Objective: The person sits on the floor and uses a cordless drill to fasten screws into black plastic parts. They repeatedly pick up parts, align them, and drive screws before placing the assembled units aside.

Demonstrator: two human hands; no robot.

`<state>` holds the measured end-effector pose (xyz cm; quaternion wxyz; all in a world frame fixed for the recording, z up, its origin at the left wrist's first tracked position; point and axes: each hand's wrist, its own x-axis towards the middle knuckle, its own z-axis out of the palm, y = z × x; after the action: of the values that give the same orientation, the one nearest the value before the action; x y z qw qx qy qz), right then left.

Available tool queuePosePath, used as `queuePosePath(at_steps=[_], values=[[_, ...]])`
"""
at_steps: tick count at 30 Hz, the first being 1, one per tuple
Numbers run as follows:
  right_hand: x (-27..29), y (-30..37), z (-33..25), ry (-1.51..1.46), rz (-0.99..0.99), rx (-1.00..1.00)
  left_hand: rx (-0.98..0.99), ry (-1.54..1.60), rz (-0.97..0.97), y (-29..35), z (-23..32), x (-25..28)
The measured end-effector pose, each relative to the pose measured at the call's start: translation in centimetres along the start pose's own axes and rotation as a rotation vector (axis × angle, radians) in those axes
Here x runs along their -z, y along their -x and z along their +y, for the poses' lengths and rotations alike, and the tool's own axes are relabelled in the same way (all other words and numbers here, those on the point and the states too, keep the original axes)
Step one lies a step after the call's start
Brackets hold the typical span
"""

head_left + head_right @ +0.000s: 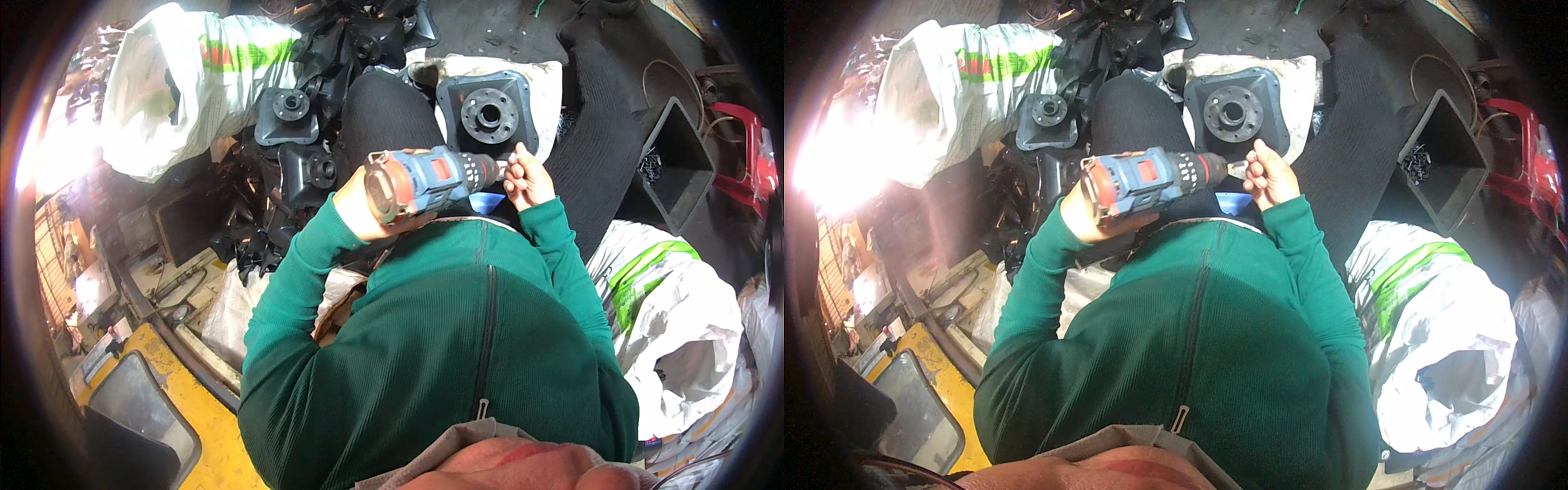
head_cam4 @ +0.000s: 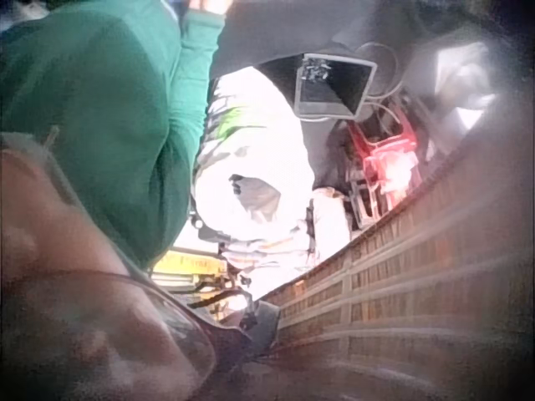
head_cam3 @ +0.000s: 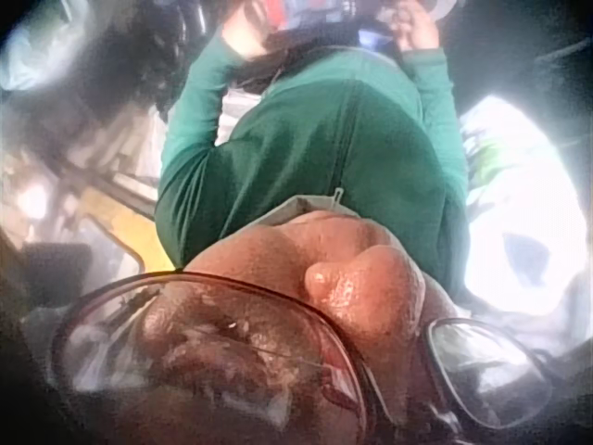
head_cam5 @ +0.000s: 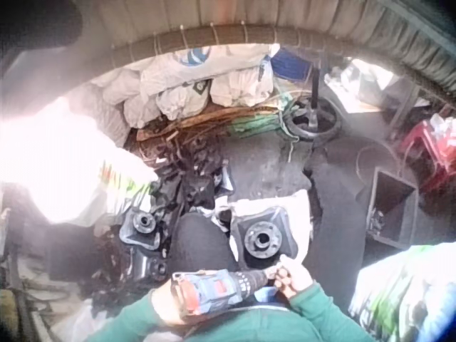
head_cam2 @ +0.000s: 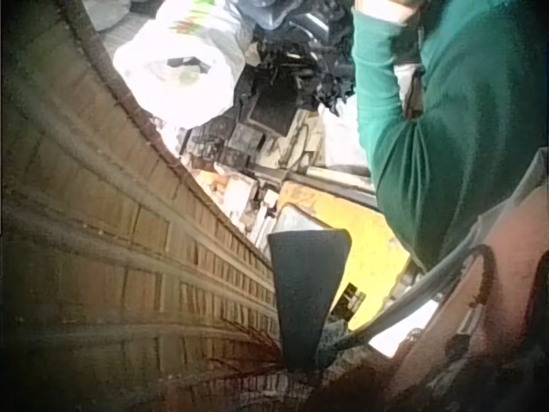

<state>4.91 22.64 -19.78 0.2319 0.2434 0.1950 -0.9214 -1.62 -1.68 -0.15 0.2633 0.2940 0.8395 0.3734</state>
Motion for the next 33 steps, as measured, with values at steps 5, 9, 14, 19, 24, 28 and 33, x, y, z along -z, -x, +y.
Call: queuePosePath(at_steps=[5,9,14,19,24,28,33], values=[[0.1,-0.7,-1.2,0.046,0.206,0.227,-0.006,0.003,0.079,0.8,-1.1,-0.1],[2.8,-4.6,-2.6,0.014,0.398,0.455,0.302,0.202,-0.075,2.5,-4.9,-3.5],[4.5,-10.8,-2.9,0.493,0.659,0.644,0.389,-0.324,-0.381,2.4,-3.5,-5.1],[4.1,-12.1,-1.6,1.288,0.789,1.039,0.027,-0.318,-0.242,-2.9,-5.7,-0.7],[3.6,-12.3,-1.2,1.323,0.755,1.047,-0.025,-0.599,0.081,-13.4,-9.3,-7.9],[3.9,-12.4,-0.8,1.359,0.763,1.091,-0.042,-0.363,0.149,-15.3,-12.2,-11.6],[4.1,-12.3,-0.6,1.469,0.81,1.131,-0.008,-0.314,0.203,-15.2,-12.1,-12.5]])
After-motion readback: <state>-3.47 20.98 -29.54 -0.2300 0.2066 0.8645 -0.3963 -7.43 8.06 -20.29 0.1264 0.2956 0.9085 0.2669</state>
